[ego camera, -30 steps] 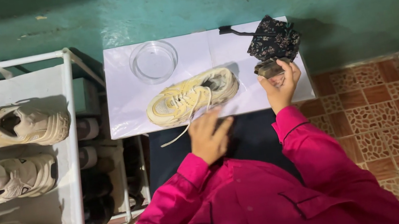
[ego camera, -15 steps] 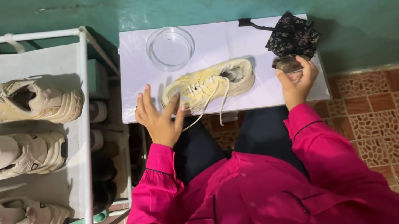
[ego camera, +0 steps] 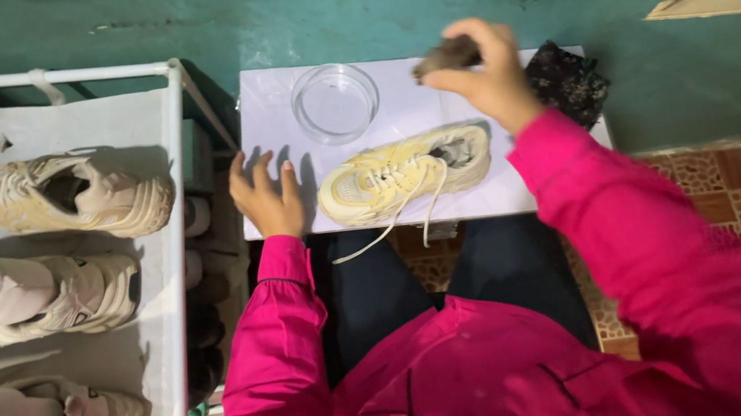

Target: The person scrubs a white sneaker with a brush, focusing on the upper mesh and the sole. They rotate the shoe to clean different sides and then wipe it with a cloth.

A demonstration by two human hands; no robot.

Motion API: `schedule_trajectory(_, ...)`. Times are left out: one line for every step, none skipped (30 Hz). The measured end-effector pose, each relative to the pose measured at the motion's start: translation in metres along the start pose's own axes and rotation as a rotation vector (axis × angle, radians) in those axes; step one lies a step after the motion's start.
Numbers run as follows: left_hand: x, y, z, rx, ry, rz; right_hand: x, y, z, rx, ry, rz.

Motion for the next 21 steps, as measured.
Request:
schedule_trajectory(-0.005,0.005,0.001,-0.004,0.002,-0.004,0.011,-0.025,-0.012,-0.002,-0.004,-0.004)
schedule_trajectory(-0.008,0.011,0.0,0.026,0.004,0.029,0.024,-0.046,-0.024,0.186,-0.149,0.081)
schedule_trajectory(-0.012,0.018,-0.001,0.055,0.006,0.063,0.036,-0.068,-0.035,0.371,-0.298,0.166)
schedule_trajectory(-0.012,0.018,0.0,0.056,0.01,0.063,0.049,-0.074,-0.041,0.367,-0.297,0.167)
schedule_trajectory(-0.012,0.019,0.001,0.059,0.029,0.062,0.063,-0.08,-0.047,0.412,-0.374,0.246)
schedule_trajectory(-0.013,0.019,0.001,0.065,0.047,0.061,0.077,-0.085,-0.052,0.458,-0.448,0.325)
schedule_trajectory(-0.009,0.015,0.001,0.069,0.049,0.061,0.086,-0.077,-0.054,0.456,-0.444,0.324)
schedule_trajectory(-0.006,0.01,0.002,0.061,0.062,0.022,0.098,-0.07,-0.056,0.384,-0.498,0.396)
schedule_trajectory(-0.002,0.005,0.003,0.052,0.074,-0.017,0.109,-0.063,-0.059,0.313,-0.551,0.467)
schedule_trajectory(-0.001,0.003,0.002,0.054,0.075,-0.019,0.115,-0.062,-0.061,0.311,-0.55,0.465)
schedule_trajectory(0.0,0.002,0.002,0.062,0.084,-0.012,0.121,-0.06,-0.064,0.326,-0.594,0.501)
schedule_trajectory(0.002,0.001,0.003,0.07,0.092,-0.004,0.127,-0.059,-0.064,0.342,-0.639,0.539)
schedule_trajectory(0.002,0.001,0.002,0.071,0.092,-0.004,0.131,-0.057,-0.066,0.342,-0.638,0.538)
schedule_trajectory(0.002,0.001,0.003,0.071,0.091,-0.006,0.135,-0.054,-0.067,0.352,-0.639,0.563)
schedule_trajectory(0.002,0.002,0.003,0.071,0.09,-0.008,0.139,-0.051,-0.068,0.362,-0.64,0.588)
schedule_trajectory(0.003,0.001,0.003,0.071,0.086,-0.006,0.14,-0.05,-0.068,0.367,-0.641,0.587)
schedule_trajectory(0.004,0.0,0.003,0.074,0.087,-0.005,0.141,-0.049,-0.068,0.348,-0.63,0.601)
schedule_trajectory(0.004,-0.001,0.004,0.074,0.089,-0.005,0.142,-0.048,-0.068,0.328,-0.621,0.615)
schedule_trajectory(0.005,-0.001,0.004,0.071,0.086,-0.004,0.142,-0.046,-0.067,0.331,-0.624,0.615)
schedule_trajectory(0.005,-0.001,0.005,0.072,0.085,-0.002,0.143,-0.044,-0.067,0.285,-0.608,0.638)
schedule_trajectory(0.005,-0.001,0.006,0.072,0.084,0.001,0.143,-0.043,-0.067,0.239,-0.591,0.661)
Point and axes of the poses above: each hand's wrist, its own z-axis away from the middle knuckle, its own x-axis out of the palm, y = z × x, the point moved 2 cm from there along -z, towards the middle knuckle, and after that the axes turned 10 degrees about -y, right-handed, at the moved point
